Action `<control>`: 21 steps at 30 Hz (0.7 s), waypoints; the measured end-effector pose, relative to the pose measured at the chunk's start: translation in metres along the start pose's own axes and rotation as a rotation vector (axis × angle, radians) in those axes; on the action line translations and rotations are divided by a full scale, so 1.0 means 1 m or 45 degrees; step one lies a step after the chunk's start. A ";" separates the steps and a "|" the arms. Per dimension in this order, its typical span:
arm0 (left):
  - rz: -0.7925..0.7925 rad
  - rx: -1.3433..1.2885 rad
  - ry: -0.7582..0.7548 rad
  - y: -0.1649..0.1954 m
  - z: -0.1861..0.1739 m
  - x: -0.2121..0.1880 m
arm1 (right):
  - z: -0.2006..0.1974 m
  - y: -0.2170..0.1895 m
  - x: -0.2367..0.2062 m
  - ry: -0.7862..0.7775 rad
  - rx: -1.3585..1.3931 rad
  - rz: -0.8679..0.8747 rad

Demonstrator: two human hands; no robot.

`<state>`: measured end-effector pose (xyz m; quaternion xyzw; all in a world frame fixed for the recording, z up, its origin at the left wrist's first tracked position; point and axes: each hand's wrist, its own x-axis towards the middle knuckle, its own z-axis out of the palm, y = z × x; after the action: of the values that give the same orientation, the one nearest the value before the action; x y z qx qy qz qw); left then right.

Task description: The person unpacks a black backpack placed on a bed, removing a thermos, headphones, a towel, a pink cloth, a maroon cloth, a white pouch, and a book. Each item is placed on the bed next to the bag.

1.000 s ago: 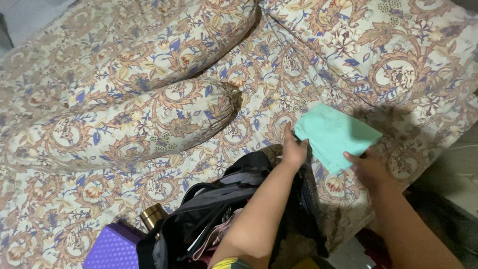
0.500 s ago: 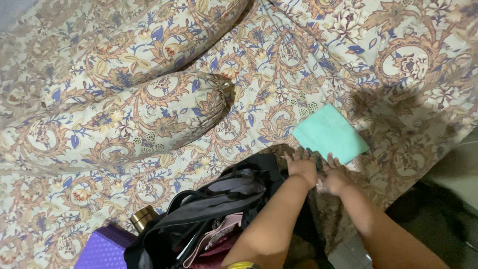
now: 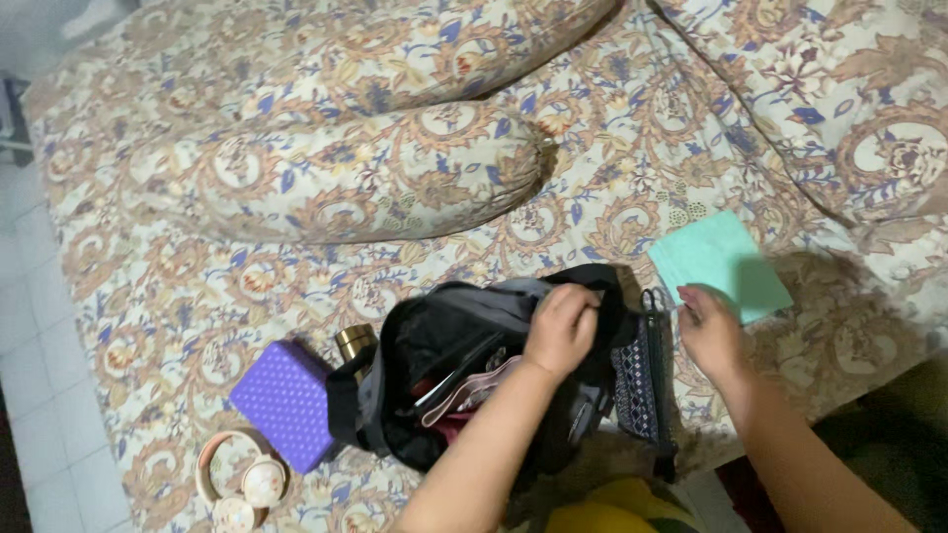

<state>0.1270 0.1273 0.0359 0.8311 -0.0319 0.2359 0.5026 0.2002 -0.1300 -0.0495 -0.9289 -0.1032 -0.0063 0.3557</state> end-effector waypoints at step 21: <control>-0.617 0.910 -0.361 -0.070 -0.142 -0.218 | 0.105 -0.147 -0.090 -1.136 -1.135 -0.379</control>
<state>-0.0970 0.2423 -0.0594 0.9600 0.1783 -0.0084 0.2155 0.0772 0.0295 -0.0391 -0.8766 -0.3562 0.2890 -0.1458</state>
